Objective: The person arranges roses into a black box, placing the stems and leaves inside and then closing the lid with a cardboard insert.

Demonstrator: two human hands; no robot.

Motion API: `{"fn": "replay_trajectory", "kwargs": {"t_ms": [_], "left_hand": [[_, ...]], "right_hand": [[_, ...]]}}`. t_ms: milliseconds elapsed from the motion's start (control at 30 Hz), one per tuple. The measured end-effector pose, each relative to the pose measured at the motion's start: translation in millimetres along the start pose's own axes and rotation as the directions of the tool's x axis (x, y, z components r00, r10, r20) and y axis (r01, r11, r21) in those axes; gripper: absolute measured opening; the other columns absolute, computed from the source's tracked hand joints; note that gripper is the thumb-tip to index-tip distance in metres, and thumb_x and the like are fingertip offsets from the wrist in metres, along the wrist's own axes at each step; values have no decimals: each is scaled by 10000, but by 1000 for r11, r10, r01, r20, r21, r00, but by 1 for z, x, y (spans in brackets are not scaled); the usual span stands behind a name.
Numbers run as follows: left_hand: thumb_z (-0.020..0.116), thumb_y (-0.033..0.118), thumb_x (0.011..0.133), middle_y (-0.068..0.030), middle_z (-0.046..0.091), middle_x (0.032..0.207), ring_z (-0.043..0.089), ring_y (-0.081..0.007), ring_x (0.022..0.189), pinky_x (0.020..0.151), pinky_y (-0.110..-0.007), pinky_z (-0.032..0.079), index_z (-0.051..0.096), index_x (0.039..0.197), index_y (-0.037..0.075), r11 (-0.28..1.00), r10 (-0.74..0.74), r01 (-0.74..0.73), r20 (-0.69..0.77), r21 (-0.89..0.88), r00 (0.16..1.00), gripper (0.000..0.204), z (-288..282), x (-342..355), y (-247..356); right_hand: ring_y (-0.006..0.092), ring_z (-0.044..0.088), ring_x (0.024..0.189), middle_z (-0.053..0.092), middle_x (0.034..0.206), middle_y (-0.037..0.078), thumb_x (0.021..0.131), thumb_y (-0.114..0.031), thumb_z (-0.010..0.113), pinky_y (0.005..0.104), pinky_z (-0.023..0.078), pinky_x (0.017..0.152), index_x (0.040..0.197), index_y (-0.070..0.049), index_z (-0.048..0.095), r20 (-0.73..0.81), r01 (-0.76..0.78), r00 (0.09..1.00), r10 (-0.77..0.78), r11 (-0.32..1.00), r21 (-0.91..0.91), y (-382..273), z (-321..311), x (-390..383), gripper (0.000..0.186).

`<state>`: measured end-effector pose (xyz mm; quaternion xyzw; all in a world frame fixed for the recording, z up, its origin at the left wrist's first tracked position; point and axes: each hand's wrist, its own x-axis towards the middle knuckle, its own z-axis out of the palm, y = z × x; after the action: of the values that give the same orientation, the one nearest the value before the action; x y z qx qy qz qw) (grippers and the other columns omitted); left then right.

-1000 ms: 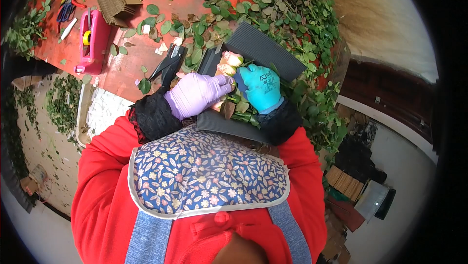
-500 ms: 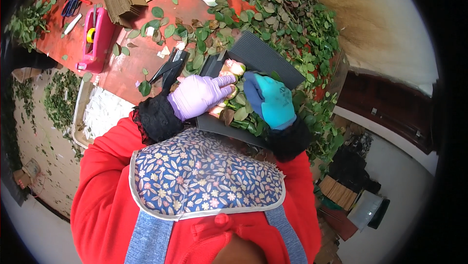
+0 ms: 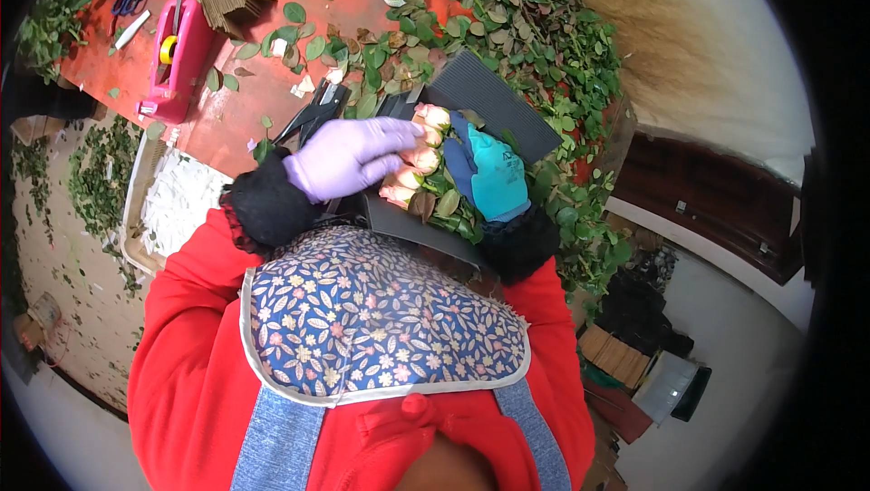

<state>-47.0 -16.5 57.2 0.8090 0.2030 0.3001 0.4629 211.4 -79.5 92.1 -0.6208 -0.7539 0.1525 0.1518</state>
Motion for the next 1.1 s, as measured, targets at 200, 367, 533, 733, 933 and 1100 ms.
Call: {"fn": "replay_trajectory", "kwargs": {"t_ms": [200,367,533,733,933,1100], "left_hand": [[636,158,891,-113,678,1022,666,-320,896,753,-407,543,659,1162,113,929,-214,253,-164,269,963,276,-47,-58,-19],[654,123,870,-120,666,919,662,-326,820,701,-402,530,660,1121,84,925,-244,302,-248,230,937,254,-45,-82,0],[659,136,876,-110,666,897,667,-295,799,674,-367,529,661,1102,91,895,-226,259,-131,364,965,231,-26,-77,8],[623,139,873,-75,662,1129,673,-297,767,643,-377,546,647,1099,95,981,20,-10,-50,194,999,231,-1,-32,18],[624,162,864,-49,593,1287,671,-269,738,587,-405,522,574,1221,117,954,197,-214,100,209,975,364,51,36,16],[599,148,865,-83,636,1236,680,-274,766,635,-386,546,605,1231,110,886,106,-148,119,439,987,368,68,36,1]], "right_hand": [[360,676,854,693,998,180,942,-142,623,412,532,738,1312,-72,577,130,-61,990,48,994,95,-12,-7,6,379],[243,688,825,699,975,164,920,-77,627,341,530,739,1304,-44,580,136,-183,979,155,956,228,9,-6,-10,389],[196,650,770,696,936,126,914,-49,626,326,519,709,1288,-27,598,81,-220,975,206,944,246,28,-7,-20,375],[235,661,727,691,849,142,922,-94,629,347,518,675,1287,-44,605,25,-192,981,191,979,70,24,-23,-22,369],[326,665,734,680,802,109,850,-238,650,432,514,646,1294,-113,571,242,-62,950,196,880,-470,22,-27,-10,468],[355,652,693,651,733,134,871,-235,621,466,495,593,976,-89,593,120,-40,988,100,907,-420,21,-15,3,182]]}}
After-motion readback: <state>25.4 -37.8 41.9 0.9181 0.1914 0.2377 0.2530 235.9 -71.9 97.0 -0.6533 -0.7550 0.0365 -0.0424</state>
